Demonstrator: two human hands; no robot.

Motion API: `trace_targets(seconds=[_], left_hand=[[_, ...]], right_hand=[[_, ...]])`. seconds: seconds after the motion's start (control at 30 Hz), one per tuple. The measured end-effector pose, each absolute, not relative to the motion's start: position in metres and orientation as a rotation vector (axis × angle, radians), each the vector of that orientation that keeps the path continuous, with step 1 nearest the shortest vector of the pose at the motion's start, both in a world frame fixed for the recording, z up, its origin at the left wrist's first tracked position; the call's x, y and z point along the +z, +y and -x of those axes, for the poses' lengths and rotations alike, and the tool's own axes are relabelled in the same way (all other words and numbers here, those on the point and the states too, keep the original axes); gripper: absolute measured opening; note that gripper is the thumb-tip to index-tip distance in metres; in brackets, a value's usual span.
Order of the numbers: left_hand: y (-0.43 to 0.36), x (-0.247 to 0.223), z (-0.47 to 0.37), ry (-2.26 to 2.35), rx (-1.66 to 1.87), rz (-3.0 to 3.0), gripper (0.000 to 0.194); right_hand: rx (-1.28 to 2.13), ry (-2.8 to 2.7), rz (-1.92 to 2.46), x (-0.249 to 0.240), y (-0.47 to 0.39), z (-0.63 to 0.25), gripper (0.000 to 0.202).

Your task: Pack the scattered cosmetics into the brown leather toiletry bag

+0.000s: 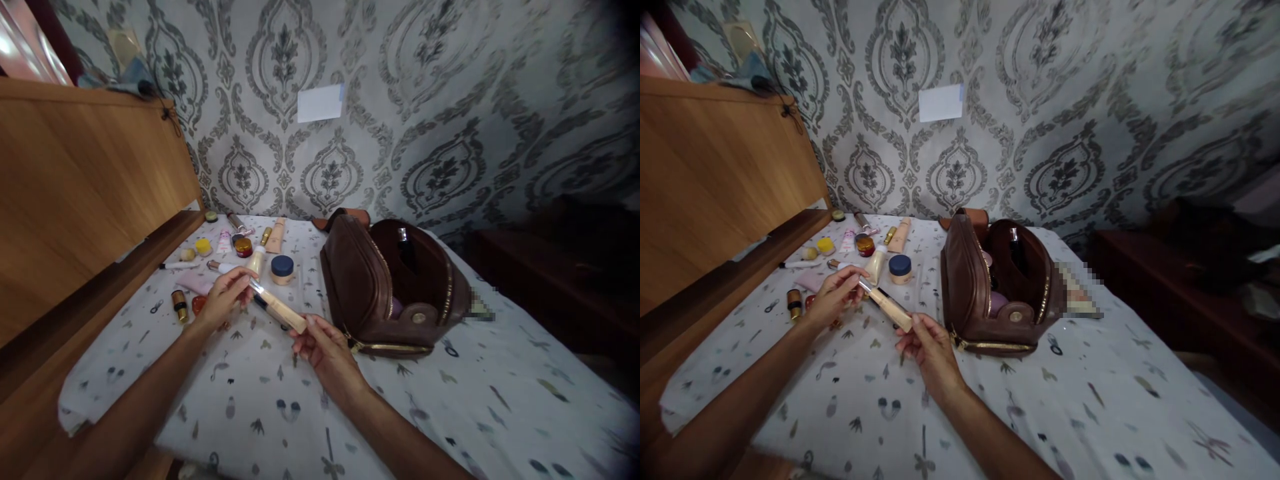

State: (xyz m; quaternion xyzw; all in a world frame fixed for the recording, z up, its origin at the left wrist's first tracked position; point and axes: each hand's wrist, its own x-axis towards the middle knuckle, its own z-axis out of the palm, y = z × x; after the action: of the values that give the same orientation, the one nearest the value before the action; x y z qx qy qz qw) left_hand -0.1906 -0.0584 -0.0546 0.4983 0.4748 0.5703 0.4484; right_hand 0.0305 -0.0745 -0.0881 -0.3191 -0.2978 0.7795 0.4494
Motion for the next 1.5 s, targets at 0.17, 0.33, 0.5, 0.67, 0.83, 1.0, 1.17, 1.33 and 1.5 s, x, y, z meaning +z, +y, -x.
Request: trace_targets(seconds=[0.17, 0.33, 0.5, 0.67, 0.83, 1.0, 1.17, 1.33, 1.5], left_hand=[[-0.059, -0.055, 0.19, 1.186, 1.415, -1.223, 0.043], [-0.059, -0.056, 0.19, 1.195, 1.421, -1.226, 0.042], [-0.058, -0.056, 0.191, 1.187, 1.434, -1.241, 0.04], [-0.057, -0.058, 0.192, 1.175, 1.441, -1.247, 0.038], [-0.058, -0.058, 0.192, 1.181, 1.431, -1.239, 0.037], [-0.059, -0.056, 0.191, 1.197, 1.429, -1.245, 0.036], [-0.059, -0.057, 0.191, 1.193, 1.426, -1.239, 0.035], [-0.059, -0.06, 0.193, 1.143, 1.433, -1.265, 0.032], [-0.059, -0.062, 0.194, 1.122, 1.426, -1.288, 0.029]], right_hand=[[1.944, -0.733, 0.797, -0.088, -0.074, -0.031, 0.051], [1.943, -0.742, 0.792, -0.089, -0.074, -0.032, 0.048], [1.925, -0.779, 0.801, -0.09, -0.074, -0.032, 0.043], [1.84, -0.833, 0.835, -0.095, -0.074, -0.031, 0.044], [1.679, -0.956, 0.858, -0.098, -0.072, -0.03, 0.047], [1.612, -1.051, 0.888, -0.094, -0.075, -0.031, 0.05], [1.634, -1.047, 0.902, -0.091, -0.076, -0.03, 0.055], [1.67, -0.932, 0.947, -0.092, -0.072, -0.03, 0.05], [1.724, -0.88, 0.899, -0.094, -0.071, -0.031, 0.041]])
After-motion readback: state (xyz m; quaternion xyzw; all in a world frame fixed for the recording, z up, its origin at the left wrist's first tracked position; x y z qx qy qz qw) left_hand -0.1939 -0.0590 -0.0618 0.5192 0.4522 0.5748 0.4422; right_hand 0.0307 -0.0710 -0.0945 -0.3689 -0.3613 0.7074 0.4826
